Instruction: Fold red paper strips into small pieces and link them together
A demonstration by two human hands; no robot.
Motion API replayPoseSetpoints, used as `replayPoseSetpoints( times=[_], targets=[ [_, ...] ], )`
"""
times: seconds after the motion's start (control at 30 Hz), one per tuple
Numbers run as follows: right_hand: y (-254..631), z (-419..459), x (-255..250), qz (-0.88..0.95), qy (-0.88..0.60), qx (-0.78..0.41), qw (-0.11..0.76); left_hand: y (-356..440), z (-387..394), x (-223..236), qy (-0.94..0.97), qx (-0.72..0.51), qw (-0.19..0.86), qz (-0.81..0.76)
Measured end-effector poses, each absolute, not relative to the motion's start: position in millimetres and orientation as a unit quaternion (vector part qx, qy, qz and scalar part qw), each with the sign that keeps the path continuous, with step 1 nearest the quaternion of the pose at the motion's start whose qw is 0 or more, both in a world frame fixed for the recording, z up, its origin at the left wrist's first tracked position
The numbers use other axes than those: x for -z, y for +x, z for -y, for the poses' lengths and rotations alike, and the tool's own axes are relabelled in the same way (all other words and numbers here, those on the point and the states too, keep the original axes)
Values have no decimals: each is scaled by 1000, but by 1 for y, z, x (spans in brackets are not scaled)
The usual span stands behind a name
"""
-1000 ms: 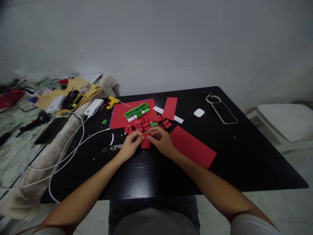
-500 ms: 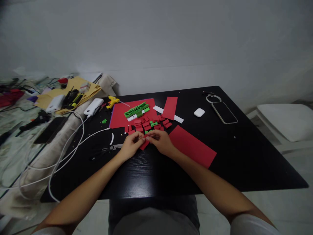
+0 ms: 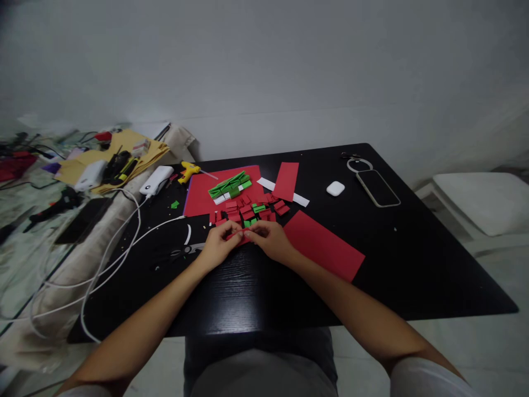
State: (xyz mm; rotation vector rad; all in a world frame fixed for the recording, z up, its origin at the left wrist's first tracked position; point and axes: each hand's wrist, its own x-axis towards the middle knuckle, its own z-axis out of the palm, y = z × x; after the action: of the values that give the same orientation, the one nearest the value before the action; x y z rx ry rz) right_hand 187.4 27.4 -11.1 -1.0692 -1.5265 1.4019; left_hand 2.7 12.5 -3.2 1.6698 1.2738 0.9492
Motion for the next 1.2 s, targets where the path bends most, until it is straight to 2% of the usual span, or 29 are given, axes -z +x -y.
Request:
replayPoseSetpoints(
  times=[0.43, 0.83, 1.07, 1.2],
  targets=[
    [186, -24, 11, 606, -424, -537, 406, 1, -15, 3, 627, -345, 477, -510],
    [187, -27, 13, 595, -422, -554, 401, 1, -15, 7, 636, -332, 461, -522],
    [187, -30, 15, 570, -414, -596, 385, 1, -15, 5, 616, -349, 495, -503],
    [188, -30, 16, 580, -420, -588, 376, 1, -15, 6, 637, -354, 456, -512]
  ],
)
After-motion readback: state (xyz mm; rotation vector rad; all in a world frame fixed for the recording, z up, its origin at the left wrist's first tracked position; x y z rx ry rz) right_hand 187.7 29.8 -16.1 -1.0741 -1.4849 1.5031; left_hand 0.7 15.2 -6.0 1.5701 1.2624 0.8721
